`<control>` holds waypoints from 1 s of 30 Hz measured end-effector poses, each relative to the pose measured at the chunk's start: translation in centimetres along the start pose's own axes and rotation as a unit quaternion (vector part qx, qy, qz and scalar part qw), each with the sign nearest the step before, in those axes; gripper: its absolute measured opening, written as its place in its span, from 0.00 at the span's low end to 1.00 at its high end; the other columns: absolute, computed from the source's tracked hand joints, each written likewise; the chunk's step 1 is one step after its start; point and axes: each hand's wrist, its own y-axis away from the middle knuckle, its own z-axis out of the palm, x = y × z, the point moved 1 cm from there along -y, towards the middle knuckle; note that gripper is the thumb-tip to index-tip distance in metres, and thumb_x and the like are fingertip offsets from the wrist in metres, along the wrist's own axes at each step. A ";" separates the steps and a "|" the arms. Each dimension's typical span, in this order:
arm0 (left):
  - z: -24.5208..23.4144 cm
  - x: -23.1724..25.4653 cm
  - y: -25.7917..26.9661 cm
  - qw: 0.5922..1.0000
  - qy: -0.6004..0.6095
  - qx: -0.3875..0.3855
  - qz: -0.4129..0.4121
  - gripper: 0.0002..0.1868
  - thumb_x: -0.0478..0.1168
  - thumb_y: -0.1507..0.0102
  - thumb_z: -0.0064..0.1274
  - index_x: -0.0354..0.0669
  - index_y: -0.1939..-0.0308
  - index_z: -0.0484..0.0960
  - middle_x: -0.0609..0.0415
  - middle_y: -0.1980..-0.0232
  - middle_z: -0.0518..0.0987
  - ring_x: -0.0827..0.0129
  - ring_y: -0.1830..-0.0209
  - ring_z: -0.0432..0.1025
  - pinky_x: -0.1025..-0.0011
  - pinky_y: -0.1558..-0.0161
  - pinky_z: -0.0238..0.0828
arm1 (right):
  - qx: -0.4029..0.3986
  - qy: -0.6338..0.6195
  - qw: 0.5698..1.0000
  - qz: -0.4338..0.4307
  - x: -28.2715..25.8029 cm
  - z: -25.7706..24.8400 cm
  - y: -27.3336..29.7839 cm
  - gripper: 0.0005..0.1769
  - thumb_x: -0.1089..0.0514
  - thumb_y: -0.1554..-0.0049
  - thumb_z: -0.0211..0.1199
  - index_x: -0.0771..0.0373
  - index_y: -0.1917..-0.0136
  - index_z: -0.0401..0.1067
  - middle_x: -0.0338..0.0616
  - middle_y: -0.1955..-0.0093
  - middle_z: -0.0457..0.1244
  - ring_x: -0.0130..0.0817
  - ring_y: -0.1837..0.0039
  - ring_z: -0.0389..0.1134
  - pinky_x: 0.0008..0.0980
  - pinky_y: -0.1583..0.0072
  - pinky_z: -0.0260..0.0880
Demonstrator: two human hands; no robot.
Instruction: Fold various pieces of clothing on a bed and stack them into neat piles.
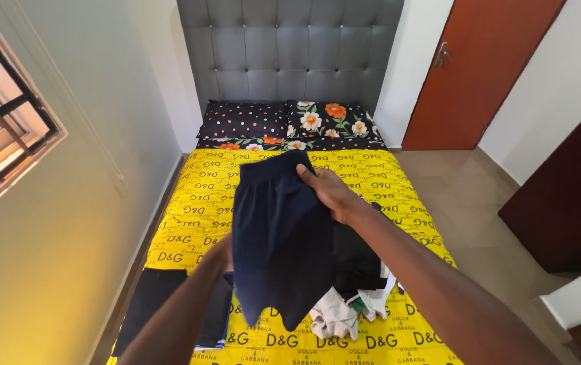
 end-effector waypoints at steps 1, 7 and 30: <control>0.1 -0.7 0.2 1.000 0.000 -0.001 -0.001 0.30 0.51 0.29 0.44 0.32 0.29 0.70 0.38 0.37 0.76 0.55 0.46 0.76 0.56 0.47 0.77 | 0.001 0.000 1.000 0.000 0.2 0.1 -0.3 0.30 0.36 0.40 0.57 0.65 0.45 0.76 0.40 0.52 0.71 0.28 0.53 0.73 0.34 0.50 0.76; -0.6 -2.5 -0.9 0.986 -0.151 -0.058 0.038 0.33 0.33 0.41 0.57 0.41 0.31 0.67 0.43 0.36 0.77 0.60 0.43 0.77 0.56 0.44 0.78 | 0.075 0.090 0.988 0.101 0.9 -0.6 -1.7 0.34 0.36 0.41 0.58 0.68 0.40 0.77 0.45 0.47 0.72 0.35 0.47 0.73 0.40 0.45 0.76; 4.1 -0.2 3.2 0.970 0.235 -0.042 -0.045 0.26 0.46 0.33 0.46 0.35 0.34 0.72 0.43 0.38 0.78 0.60 0.42 0.75 0.61 0.39 0.74 | -0.004 -0.045 0.998 0.033 10.2 -4.3 -0.6 0.26 0.47 0.40 0.62 0.68 0.37 0.72 0.42 0.39 0.69 0.28 0.39 0.68 0.34 0.36 0.68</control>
